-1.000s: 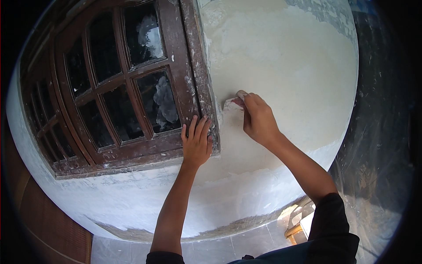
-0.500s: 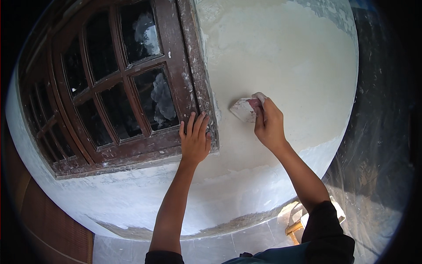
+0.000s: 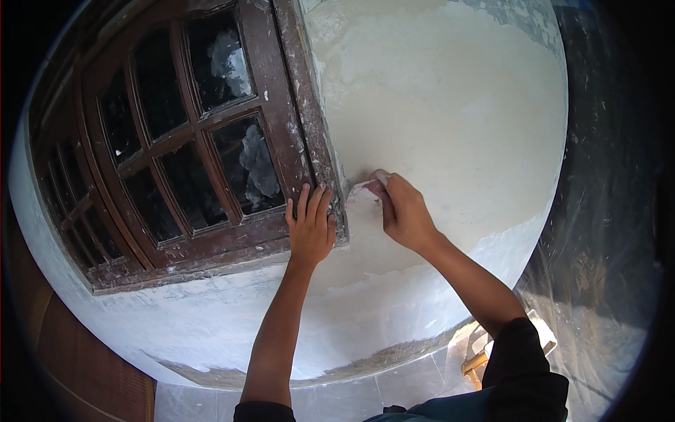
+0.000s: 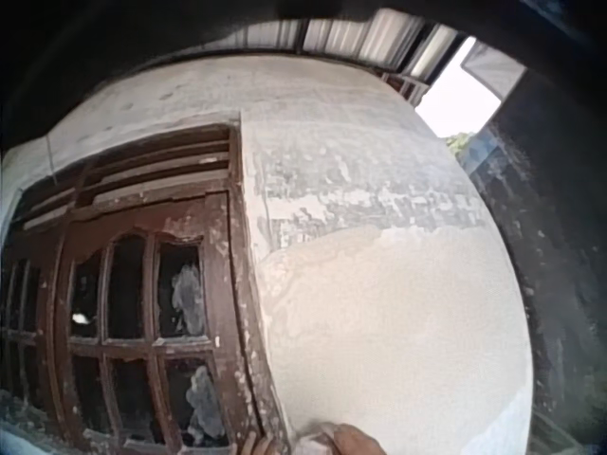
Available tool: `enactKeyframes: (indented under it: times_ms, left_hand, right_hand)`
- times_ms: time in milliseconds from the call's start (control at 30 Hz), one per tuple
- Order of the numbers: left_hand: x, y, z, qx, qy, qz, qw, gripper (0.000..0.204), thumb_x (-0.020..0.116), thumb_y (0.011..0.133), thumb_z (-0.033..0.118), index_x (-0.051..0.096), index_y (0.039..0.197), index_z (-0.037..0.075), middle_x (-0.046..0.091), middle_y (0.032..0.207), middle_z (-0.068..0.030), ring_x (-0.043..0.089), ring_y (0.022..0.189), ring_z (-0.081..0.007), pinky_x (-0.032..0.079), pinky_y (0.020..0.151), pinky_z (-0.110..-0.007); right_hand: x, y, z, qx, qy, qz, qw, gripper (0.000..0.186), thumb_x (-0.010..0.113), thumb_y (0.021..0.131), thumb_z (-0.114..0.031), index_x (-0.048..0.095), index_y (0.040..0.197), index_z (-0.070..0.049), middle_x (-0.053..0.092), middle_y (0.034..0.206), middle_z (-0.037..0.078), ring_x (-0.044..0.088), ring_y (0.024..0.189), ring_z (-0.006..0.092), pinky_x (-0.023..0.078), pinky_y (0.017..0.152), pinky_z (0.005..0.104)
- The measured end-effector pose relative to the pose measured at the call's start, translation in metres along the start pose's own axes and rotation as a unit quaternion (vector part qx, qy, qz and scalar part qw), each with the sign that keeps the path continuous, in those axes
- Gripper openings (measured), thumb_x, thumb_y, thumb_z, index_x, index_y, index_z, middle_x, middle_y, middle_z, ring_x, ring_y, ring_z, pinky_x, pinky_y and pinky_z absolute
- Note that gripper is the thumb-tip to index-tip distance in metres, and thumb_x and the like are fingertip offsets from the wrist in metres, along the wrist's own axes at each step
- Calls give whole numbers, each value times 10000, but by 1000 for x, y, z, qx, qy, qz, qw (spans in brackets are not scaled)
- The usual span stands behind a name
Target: The person applies wall filler to a wall surface near a window frame using a scraper.
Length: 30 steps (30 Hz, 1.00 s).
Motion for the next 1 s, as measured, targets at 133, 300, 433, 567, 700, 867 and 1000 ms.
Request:
enactKeyframes:
  times_ms: [133,300,433,567,700,867,1000]
  left_hand:
    - [3,0,0,-1,-6,1,1000,514,501,896,227,426,1383,81,375,1468,-86,239,1424,-304,83,1131,-547]
    - [1,1,0,0,7,3,1000,513,494,897,234,428,1380,74,371,1472,-87,242,1422,-309,85,1130,-551]
    - [3,-1,1,2,11,4,1000,518,493,895,229,424,1383,72,367,1476,-87,245,1420,-312,89,1129,-551]
    - [2,-1,2,1,4,1,1000,519,490,898,228,421,1387,72,367,1477,-88,246,1419,-310,90,1128,-550]
    - [-1,0,1,2,0,10,1000,525,503,893,218,417,1391,74,366,1479,-85,242,1422,-311,91,1127,-553]
    - [4,-1,0,-1,-2,-2,1000,526,510,888,207,421,1388,73,364,1482,-80,240,1424,-312,90,1127,-554]
    - [2,2,1,8,-7,10,1000,533,516,882,203,417,1389,68,355,1490,-81,230,1429,-311,88,1125,-557]
  right_hand:
    - [19,-14,12,-8,-29,-54,998,353,513,793,170,535,1128,62,602,946,218,621,876,390,507,734,399]
    - [-37,34,23,11,-63,150,987,368,500,791,146,510,1148,54,574,900,206,578,816,395,485,696,419]
    - [8,-9,-1,-24,-33,-112,993,440,537,728,125,543,1156,26,591,1050,185,575,1014,382,479,858,443]
    - [25,-16,5,-11,-40,-170,985,428,521,735,111,545,1154,26,597,1051,186,578,1017,375,473,892,448]
    - [-25,30,19,32,-50,82,995,393,498,788,132,499,1173,54,592,946,201,587,841,396,488,718,436]
    - [20,-30,-3,56,35,-5,998,304,525,823,141,535,1112,49,582,911,213,609,824,383,507,730,382]
    - [32,-63,18,104,-42,45,993,294,518,851,108,517,1140,58,576,906,221,600,813,362,496,736,359]
Point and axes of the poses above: each hand's wrist, its own y-axis towards the middle knuckle, its own x-axis out of the palm, z = x × y, the point moved 4 cm from there along y, towards the middle knuckle
